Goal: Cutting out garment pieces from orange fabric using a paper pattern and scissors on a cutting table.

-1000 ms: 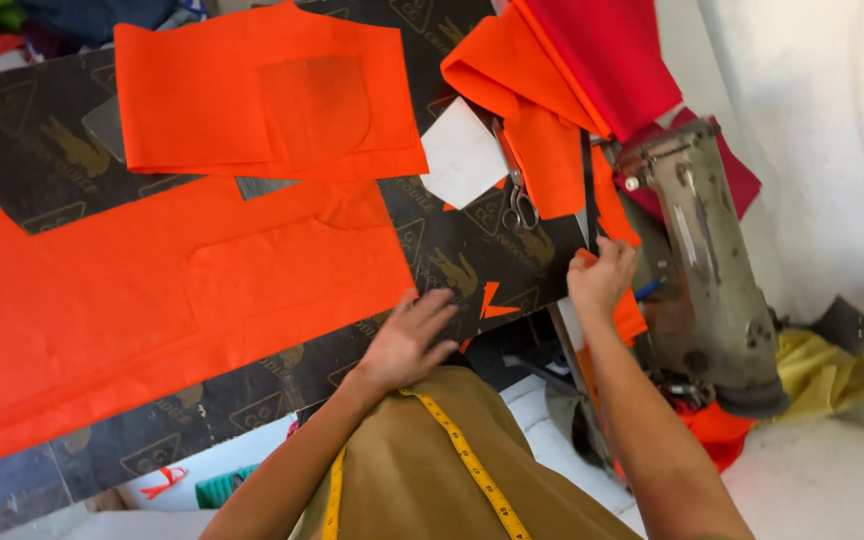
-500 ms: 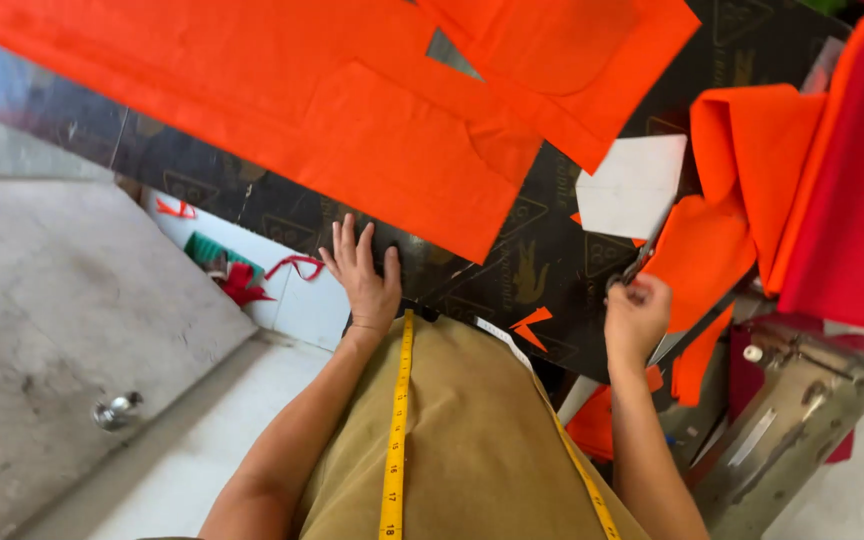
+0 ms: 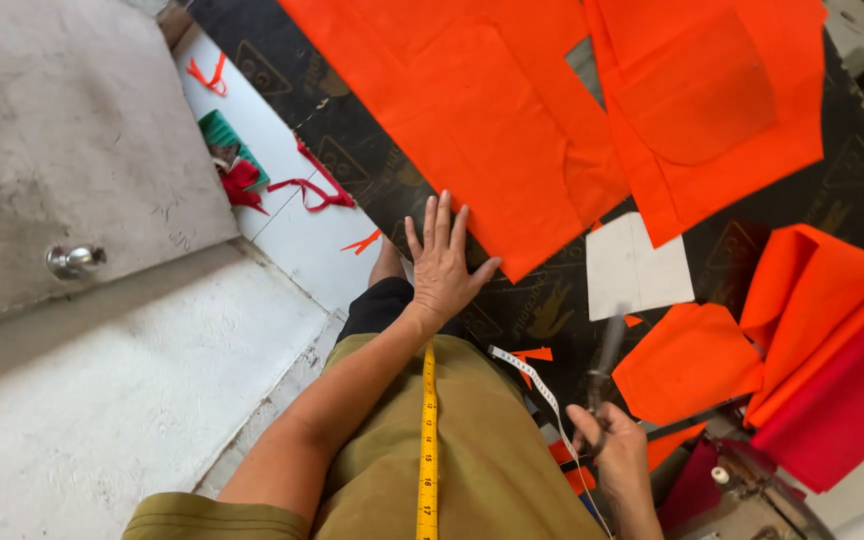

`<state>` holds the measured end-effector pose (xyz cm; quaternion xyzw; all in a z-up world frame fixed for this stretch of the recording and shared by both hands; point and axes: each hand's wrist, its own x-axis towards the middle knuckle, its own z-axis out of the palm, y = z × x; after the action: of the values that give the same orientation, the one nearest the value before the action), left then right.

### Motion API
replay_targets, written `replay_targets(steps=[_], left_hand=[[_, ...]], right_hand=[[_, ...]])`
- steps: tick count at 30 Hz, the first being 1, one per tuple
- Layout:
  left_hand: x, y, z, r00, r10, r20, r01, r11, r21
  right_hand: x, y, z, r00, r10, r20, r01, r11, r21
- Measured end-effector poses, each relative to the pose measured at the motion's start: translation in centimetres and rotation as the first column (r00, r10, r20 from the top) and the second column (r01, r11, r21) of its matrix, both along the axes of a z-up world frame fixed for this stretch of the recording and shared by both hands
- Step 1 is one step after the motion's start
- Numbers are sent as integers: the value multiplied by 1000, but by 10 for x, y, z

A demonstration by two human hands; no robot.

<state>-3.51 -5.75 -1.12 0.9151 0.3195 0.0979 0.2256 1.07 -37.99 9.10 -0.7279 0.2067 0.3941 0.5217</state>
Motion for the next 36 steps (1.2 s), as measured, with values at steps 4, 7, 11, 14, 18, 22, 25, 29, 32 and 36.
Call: replay_targets(steps=[4, 7, 11, 14, 18, 22, 25, 29, 32, 36], left_hand=[[-2, -2, 0, 995, -20, -93, 22, 1000, 22], [2, -5, -3, 992, -24, -120, 26, 999, 18], [5, -6, -5, 997, -17, -70, 9, 994, -111], [3, -6, -3, 994, -28, -103, 14, 991, -130], [5, -6, 3, 990, -24, -140, 2, 987, -158], [5, -6, 5, 986, -36, -161, 6, 983, -183], [5, -5, 4, 986, -39, -163, 9, 984, -179], [6, -4, 4, 984, -43, -171, 12, 984, -175], [5, -4, 0, 985, -42, -165, 12, 984, -176], [4, -5, 0, 985, -40, -168, 11, 985, -170]], right_hand=[[26, 39, 15, 837, 530, -134, -546, 795, -265], [48, 42, 7, 762, 612, -212, -648, 731, -216], [82, 32, -13, 625, 779, -50, -781, 624, -36], [93, 33, -22, 560, 827, -47, -828, 561, 9], [96, 2, -42, 603, 796, -51, -797, 604, 9], [100, 18, -55, 597, 800, -64, -796, 600, 81], [108, 53, -50, 578, 815, -38, -810, 579, 91], [121, 77, -50, 490, 872, 9, -872, 490, -8], [122, 92, -41, 473, 881, -4, -880, 473, -37], [121, 98, -43, 460, 888, -14, -887, 458, -62]])
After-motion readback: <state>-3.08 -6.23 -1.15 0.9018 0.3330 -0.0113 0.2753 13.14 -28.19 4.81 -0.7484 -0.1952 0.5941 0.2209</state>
